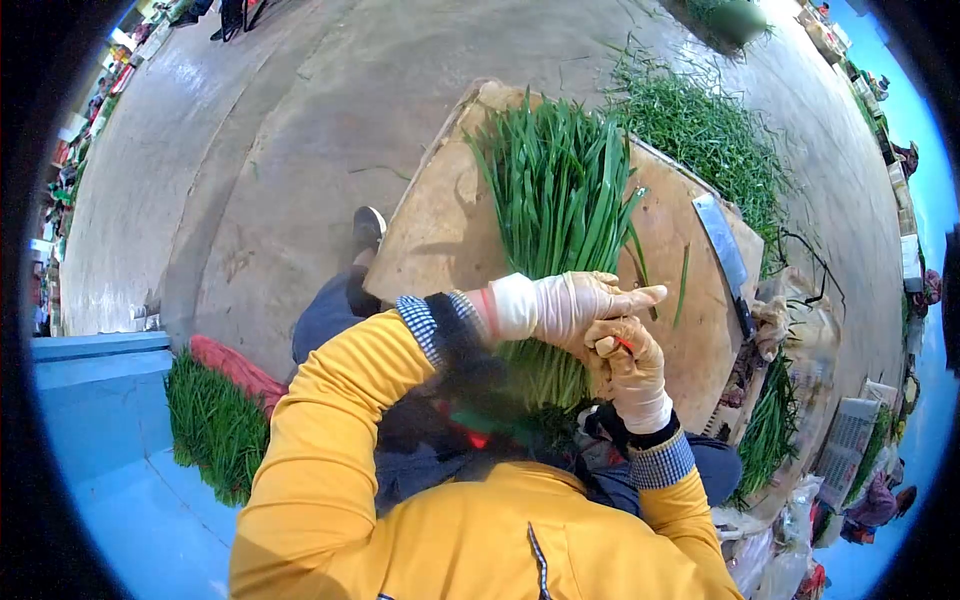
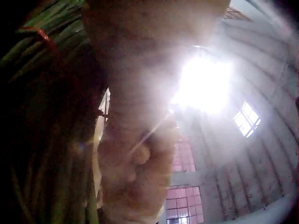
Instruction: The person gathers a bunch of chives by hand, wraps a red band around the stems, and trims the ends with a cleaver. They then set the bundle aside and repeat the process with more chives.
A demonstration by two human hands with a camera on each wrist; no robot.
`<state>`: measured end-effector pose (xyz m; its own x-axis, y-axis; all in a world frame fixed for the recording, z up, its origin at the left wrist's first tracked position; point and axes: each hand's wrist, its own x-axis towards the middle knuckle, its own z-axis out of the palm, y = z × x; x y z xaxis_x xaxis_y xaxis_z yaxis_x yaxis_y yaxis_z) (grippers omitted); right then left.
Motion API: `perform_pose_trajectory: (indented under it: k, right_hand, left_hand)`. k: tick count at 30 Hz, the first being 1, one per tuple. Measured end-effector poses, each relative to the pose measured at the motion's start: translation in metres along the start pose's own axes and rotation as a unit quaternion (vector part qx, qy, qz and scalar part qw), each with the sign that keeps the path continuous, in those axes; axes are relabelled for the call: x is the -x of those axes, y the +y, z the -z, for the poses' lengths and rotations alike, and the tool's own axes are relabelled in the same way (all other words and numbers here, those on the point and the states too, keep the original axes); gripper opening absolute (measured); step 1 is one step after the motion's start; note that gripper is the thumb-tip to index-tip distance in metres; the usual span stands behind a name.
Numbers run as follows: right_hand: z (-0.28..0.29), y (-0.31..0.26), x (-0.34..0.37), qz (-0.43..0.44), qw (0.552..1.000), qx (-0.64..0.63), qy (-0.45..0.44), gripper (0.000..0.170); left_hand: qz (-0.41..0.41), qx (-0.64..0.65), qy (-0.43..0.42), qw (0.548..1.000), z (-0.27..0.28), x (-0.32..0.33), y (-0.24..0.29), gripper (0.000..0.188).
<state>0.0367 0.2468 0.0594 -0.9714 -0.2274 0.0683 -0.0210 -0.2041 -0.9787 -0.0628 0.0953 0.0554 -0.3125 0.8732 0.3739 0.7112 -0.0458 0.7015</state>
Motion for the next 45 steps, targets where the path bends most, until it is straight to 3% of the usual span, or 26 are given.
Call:
perform_pose_trajectory:
  k: [2,4,8,9,10,11,12,13,14,15,16,18,20,26,28,32,34,36,38,40,41,42,43,44,45]
  right_hand:
    - [-0.003,-0.001,0.002,-0.009,0.999,0.026,0.039,0.018]
    - [0.005,-0.009,0.004,-0.191,0.967,-0.135,0.101,0.020]
    - [0.024,-0.004,0.011,-0.220,0.936,-0.249,0.120,0.024]
    - [0.035,-0.004,0.013,-0.202,0.948,-0.239,0.054,0.022]
    - [0.042,-0.001,0.015,-0.203,0.949,-0.236,0.052,0.022]
    - [0.047,0.003,0.017,-0.134,0.991,0.022,0.022,0.019]
    - [0.052,0.006,0.019,-0.056,0.959,0.277,-0.009,0.016]
    - [0.026,-0.046,0.001,-0.245,0.955,0.163,-0.024,0.006]
    - [0.021,-0.056,-0.010,-0.246,0.955,0.163,-0.020,0.006]
    - [0.019,-0.060,-0.021,-0.106,0.941,0.286,-0.145,0.006]
    - [0.016,-0.065,-0.032,0.041,0.880,0.393,-0.263,0.008]
    - [0.006,-0.076,-0.047,0.055,0.869,0.394,-0.292,0.007]
    - [0.004,-0.077,-0.057,0.124,0.811,0.448,-0.355,0.007]
    - [0.051,-0.087,-0.073,0.010,0.757,0.471,-0.453,0.011]
    - [0.075,-0.073,-0.066,-0.007,0.821,0.412,-0.396,0.014]
    - [0.115,-0.035,-0.029,-0.089,0.863,0.365,-0.339,0.018]
    - [0.119,-0.024,-0.013,-0.110,0.922,0.219,-0.299,0.022]
    - [0.122,-0.013,-0.006,-0.090,0.921,0.262,-0.275,0.021]
    - [0.120,0.003,-0.001,-0.153,0.917,0.310,-0.199,0.016]
    - [0.105,0.013,-0.005,-0.178,0.966,0.124,-0.140,0.017]
    - [0.109,0.010,0.008,-0.335,0.938,0.083,-0.034,0.020]
    - [0.118,0.005,0.011,-0.344,0.935,0.067,-0.043,0.021]
    - [0.137,0.010,0.018,-0.273,0.962,0.016,-0.026,0.021]
    - [0.136,0.003,0.022,-0.203,0.979,-0.035,-0.004,0.021]
    - [0.138,-0.015,0.025,-0.293,0.944,0.091,0.124,0.022]
  left_hand:
    - [-0.005,-0.091,0.006,0.996,0.000,0.000,0.000,0.101]
    - [0.056,-0.102,-0.047,0.992,-0.004,-0.004,0.005,0.106]
    - [0.105,-0.220,-0.076,0.967,-0.036,-0.012,-0.002,0.080]
    - [0.116,-0.242,-0.109,0.957,-0.041,-0.016,-0.001,0.075]
    - [0.127,-0.261,-0.141,0.947,-0.043,-0.020,0.002,0.070]
    - [0.095,-0.331,-0.099,0.934,-0.054,-0.018,-0.004,0.055]
    - [0.094,-0.330,-0.097,0.934,-0.056,-0.017,-0.011,0.055]
    - [0.078,-0.277,-0.090,0.953,-0.049,-0.014,-0.010,0.050]
    - [0.060,-0.223,-0.083,0.969,-0.044,-0.011,-0.009,0.044]
    - [0.038,-0.225,-0.076,0.971,-0.041,-0.007,-0.008,0.035]
    - [0.055,-0.263,-0.086,0.959,-0.025,-0.009,0.007,0.034]
    - [0.028,-0.237,-0.058,0.969,-0.011,0.001,0.010,0.031]
    - [0.024,-0.207,-0.043,0.977,-0.020,0.011,-0.005,0.029]
    - [0.054,-0.118,0.043,0.991,-0.013,0.010,0.006,0.021]
    - [0.062,-0.128,0.033,0.989,-0.019,0.007,0.004,0.022]
    - [0.045,-0.153,0.039,0.986,-0.026,0.005,0.003,0.028]
    - [0.040,-0.155,0.026,0.987,-0.031,0.004,0.003,0.030]
    - [0.043,-0.167,-0.014,0.985,-0.037,0.004,-0.004,0.030]
    - [0.036,-0.194,-0.044,0.979,-0.027,0.000,0.000,0.034]
    - [0.073,-0.153,-0.062,0.984,-0.012,-0.003,0.012,0.037]
    - [0.070,-0.158,-0.067,0.983,-0.004,-0.001,0.020,0.037]
    - [0.072,-0.122,0.017,0.990,0.002,0.000,0.026,0.038]
    - [0.071,-0.080,0.102,0.989,0.010,0.001,0.033,0.040]
    - [0.122,-0.047,0.111,0.985,0.036,0.010,0.046,0.045]
    - [0.150,0.010,0.266,0.952,0.036,0.025,0.042,0.041]
